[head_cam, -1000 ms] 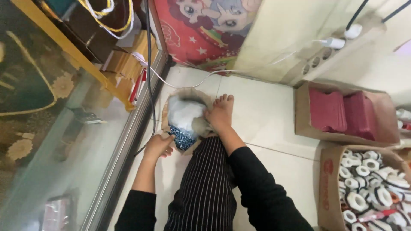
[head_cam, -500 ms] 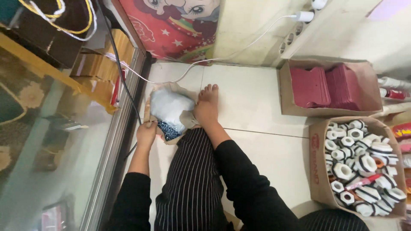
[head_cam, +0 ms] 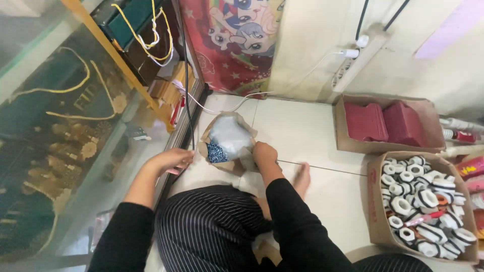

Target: Cleaning pink leather components with a cloth and then packing small blue beads into a plastic bag.

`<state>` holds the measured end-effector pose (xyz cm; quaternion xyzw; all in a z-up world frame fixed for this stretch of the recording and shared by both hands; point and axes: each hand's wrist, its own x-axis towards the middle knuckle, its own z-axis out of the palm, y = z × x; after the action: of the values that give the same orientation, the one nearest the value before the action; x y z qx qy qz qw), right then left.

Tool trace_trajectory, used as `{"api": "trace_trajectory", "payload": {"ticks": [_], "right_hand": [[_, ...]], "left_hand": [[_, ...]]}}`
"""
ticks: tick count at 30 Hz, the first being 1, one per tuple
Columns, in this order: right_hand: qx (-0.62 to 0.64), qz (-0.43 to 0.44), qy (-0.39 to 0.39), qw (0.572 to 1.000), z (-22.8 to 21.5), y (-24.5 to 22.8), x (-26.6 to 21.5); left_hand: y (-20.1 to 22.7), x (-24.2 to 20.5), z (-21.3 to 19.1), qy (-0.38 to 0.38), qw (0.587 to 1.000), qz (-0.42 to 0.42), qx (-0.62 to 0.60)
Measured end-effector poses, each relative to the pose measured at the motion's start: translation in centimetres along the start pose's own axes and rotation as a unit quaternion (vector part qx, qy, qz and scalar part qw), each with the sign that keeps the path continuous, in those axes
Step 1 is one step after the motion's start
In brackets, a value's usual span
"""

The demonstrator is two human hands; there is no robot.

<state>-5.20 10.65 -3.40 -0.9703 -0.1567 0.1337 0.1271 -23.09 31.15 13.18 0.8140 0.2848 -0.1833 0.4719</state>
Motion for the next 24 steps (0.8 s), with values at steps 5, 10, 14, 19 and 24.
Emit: {"api": "trace_trajectory", "payload": {"ticks": [5,10,14,19,24], "right_hand": [[0.042,0.018,-0.006,0.999,-4.7,-1.2,-3.6],[0.026,0.034,0.010,0.999,-7.6,-1.6,-2.9],[-0.006,0.040,0.013,0.999,-9.1,-0.4,-1.1],[-0.005,0.055,-0.002,0.998,-10.5,2.8,-0.7],[0.025,0.105,0.012,0.994,-10.7,7.4,-2.4]], "left_hand": [[-7.2,15.7,6.2,0.081,0.994,-0.065,0.044],[-2.7,11.0,11.6,0.152,0.920,-0.003,-0.362],[3.0,4.4,10.7,0.011,0.871,-0.032,-0.491],[-0.1,7.2,13.3,-0.063,0.862,0.135,-0.484],[2.0,10.7,16.0,-0.121,0.833,0.195,-0.503]]}}
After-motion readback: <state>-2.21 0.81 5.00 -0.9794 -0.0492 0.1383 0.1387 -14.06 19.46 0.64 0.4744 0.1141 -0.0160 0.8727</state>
